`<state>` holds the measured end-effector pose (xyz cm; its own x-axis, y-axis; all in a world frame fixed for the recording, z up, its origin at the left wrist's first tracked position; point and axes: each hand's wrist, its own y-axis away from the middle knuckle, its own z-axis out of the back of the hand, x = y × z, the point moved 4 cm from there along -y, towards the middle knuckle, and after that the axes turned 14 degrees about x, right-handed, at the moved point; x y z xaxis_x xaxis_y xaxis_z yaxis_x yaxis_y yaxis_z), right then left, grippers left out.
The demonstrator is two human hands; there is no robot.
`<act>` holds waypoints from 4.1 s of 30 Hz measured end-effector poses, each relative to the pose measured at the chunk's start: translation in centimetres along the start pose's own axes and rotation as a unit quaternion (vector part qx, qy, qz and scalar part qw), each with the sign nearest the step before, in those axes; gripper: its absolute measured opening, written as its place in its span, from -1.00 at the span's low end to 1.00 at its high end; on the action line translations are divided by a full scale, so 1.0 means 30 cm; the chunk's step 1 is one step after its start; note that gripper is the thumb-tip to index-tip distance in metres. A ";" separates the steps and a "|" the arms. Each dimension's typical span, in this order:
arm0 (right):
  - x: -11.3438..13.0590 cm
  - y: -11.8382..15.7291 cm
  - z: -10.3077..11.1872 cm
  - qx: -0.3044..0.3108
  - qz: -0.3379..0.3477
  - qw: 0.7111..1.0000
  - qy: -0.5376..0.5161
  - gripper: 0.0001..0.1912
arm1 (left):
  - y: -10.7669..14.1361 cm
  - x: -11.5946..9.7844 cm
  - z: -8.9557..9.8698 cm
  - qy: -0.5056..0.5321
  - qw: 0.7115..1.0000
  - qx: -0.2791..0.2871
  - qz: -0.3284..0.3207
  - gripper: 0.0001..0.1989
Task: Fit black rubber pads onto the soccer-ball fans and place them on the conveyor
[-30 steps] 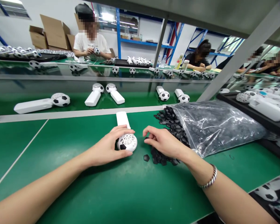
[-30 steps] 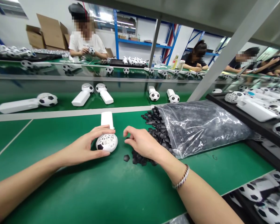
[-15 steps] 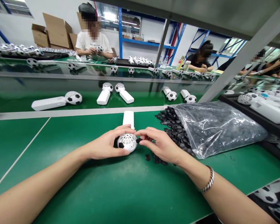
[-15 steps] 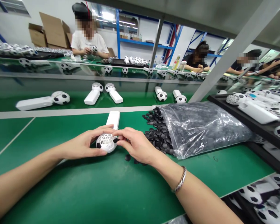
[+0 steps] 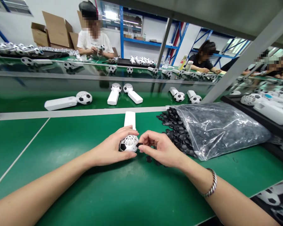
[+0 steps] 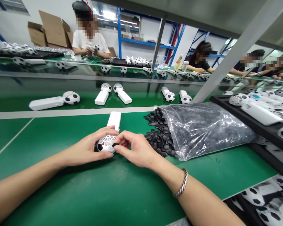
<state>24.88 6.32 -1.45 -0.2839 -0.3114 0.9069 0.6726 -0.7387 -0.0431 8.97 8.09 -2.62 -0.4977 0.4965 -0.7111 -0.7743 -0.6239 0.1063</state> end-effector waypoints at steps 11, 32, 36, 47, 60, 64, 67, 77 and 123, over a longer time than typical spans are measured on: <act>-0.047 -0.039 -0.023 -0.036 -0.043 0.993 -0.103 -0.88 | -0.003 -0.008 -0.010 0.051 0.997 -0.036 0.034 -0.57; -0.030 0.015 0.019 0.145 -0.122 0.961 0.201 -0.91 | 0.022 0.034 0.049 0.135 0.990 0.049 0.012 -0.46; 0.006 -0.002 0.019 0.093 -0.013 0.977 0.191 -0.91 | 0.023 0.035 0.059 0.169 0.981 0.100 -0.010 -0.46; 0.014 -0.005 0.022 0.013 0.003 0.975 0.221 -0.88 | 0.023 0.013 0.046 0.071 0.994 0.062 0.047 -0.50; -0.009 -0.042 -0.022 0.015 0.034 0.996 0.079 -0.93 | 0.012 -0.003 0.021 0.034 0.995 -0.041 0.083 -0.54; -0.018 -0.051 -0.025 -0.010 0.036 0.997 0.063 -0.95 | 0.012 -0.016 0.016 0.035 0.995 -0.046 0.083 -0.57; -0.028 -0.053 -0.028 -0.022 0.014 0.999 0.037 -0.98 | 0.012 -0.019 0.012 0.035 0.995 -0.057 0.080 -0.60; -0.035 -0.051 -0.026 -0.020 0.015 0.998 0.058 -0.94 | 0.010 -0.006 0.002 0.017 0.993 -0.093 0.069 -0.62; -0.085 -0.074 -0.032 -0.009 -0.082 0.989 -0.120 -0.82 | 0.012 0.002 -0.007 -0.055 0.994 -0.087 -0.029 -0.56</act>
<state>23.47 8.19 -4.07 -0.2167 -0.0370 0.9755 0.6173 -0.7793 0.1076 8.73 7.78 -2.76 -0.5008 0.5920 -0.6315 -0.7285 -0.6823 -0.0620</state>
